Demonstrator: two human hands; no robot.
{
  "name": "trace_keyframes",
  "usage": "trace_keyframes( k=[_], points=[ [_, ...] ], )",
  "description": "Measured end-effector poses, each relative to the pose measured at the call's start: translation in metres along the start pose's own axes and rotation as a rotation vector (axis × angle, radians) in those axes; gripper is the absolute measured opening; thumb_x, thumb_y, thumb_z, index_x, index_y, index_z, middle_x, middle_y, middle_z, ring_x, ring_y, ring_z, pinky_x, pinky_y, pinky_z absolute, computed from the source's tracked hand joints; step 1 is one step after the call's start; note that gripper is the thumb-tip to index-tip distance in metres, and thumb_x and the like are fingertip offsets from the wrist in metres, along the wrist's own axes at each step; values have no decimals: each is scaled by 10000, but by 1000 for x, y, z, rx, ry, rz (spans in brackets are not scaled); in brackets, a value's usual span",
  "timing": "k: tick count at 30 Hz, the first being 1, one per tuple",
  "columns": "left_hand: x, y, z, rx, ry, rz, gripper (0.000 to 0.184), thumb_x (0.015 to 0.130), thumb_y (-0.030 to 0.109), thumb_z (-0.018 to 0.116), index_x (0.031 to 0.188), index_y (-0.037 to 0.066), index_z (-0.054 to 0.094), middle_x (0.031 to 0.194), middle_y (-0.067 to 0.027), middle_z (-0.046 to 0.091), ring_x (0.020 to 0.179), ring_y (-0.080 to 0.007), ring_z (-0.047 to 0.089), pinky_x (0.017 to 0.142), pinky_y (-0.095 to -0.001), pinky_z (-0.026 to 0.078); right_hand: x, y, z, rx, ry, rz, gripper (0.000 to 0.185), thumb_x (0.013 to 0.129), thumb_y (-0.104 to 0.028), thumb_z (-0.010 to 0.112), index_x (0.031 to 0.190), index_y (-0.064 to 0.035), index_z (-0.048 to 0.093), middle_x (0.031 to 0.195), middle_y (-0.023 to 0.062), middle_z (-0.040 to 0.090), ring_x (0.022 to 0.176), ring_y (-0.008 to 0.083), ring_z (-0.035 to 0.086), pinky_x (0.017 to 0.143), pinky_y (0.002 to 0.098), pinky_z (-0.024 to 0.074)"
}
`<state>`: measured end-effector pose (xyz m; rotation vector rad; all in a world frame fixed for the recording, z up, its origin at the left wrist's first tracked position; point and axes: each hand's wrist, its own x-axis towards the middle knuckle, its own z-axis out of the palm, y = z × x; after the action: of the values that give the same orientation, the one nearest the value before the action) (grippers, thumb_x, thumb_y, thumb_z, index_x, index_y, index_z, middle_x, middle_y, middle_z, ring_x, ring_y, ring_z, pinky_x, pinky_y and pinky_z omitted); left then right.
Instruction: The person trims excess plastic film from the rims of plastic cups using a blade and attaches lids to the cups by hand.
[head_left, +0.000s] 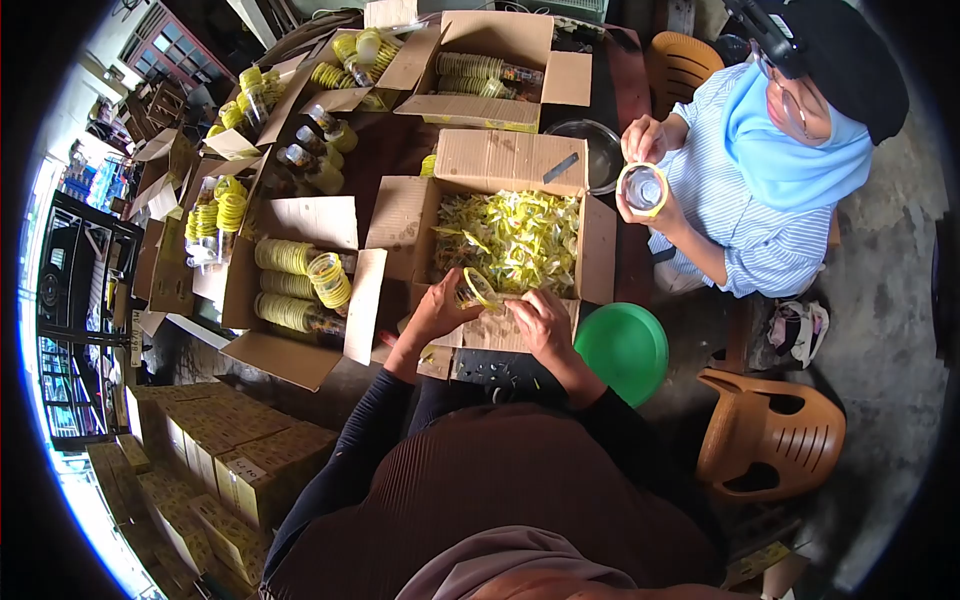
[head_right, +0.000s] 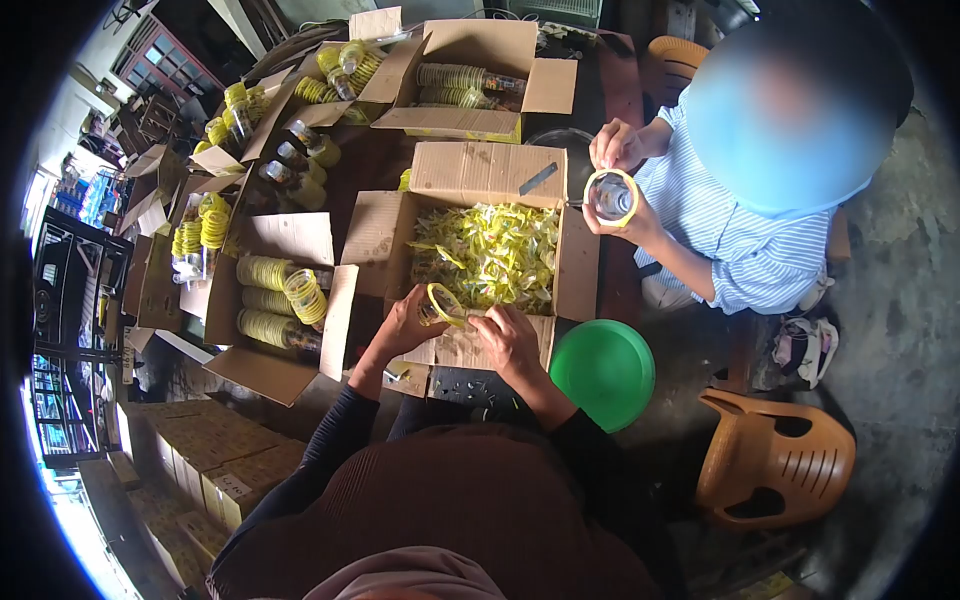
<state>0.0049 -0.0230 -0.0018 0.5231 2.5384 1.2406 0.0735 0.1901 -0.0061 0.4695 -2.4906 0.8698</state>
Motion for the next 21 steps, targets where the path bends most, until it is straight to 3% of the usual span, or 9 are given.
trace_keyframes(
  k=[5,10,13,14,15,17,18,21],
  points=[
    [-1,8,1,-34,-49,91,566,707,248,790,1137,-14,529,979,-203,625,896,-349,635,791,-393,489,-5,3,-3,-57,-96,31,159,748,-54,656,907,-59,654,883,66,547,861,244,572,752,367,494],
    [-1,20,-14,-233,-195,44,607,751,277,781,1222,-7,524,1023,-152,647,946,-221,620,849,-360,482,-11,-1,-5,-84,-51,-44,149,765,-56,642,912,-31,654,908,92,555,890,260,578,767,374,494],
    [-2,20,-17,-163,-223,87,611,782,253,770,1267,-6,505,1069,-132,652,988,-174,599,881,-335,472,-12,-1,-1,-145,-83,-99,158,782,-71,634,929,-20,661,950,106,573,915,264,581,777,389,491],
    [-3,22,-19,-170,-207,134,493,807,267,750,1179,24,537,1022,-82,634,944,-153,573,848,-338,468,-13,-2,0,-178,-78,-131,166,797,-87,627,942,-17,669,980,117,581,934,262,581,780,392,489],
    [-3,22,-20,-172,-210,142,493,807,267,750,1179,24,537,1022,-82,634,944,-153,573,848,-338,468,-13,-2,1,-186,-76,-129,166,797,-87,627,942,-17,669,980,117,581,934,262,581,780,392,489],
    [-2,21,-22,-395,-281,106,497,811,296,753,1168,21,543,1012,-58,628,897,-136,576,793,-315,476,-12,-2,2,-219,-59,-166,165,799,-99,627,942,-26,661,968,107,574,930,250,577,779,377,486],
    [2,11,-25,-468,-391,-11,698,768,407,793,1261,9,502,1038,-60,638,904,-139,605,797,-302,497,-8,-5,0,-229,-48,-167,172,772,-99,629,933,-37,648,937,84,560,905,233,571,767,366,481],
    [3,-5,-30,-703,-513,-161,659,757,344,818,1236,12,511,1014,-59,640,850,-98,574,749,-281,493,-1,-14,-3,-237,-24,-162,177,745,-99,625,915,-48,633,904,62,543,873,216,565,748,364,475]
  ],
)
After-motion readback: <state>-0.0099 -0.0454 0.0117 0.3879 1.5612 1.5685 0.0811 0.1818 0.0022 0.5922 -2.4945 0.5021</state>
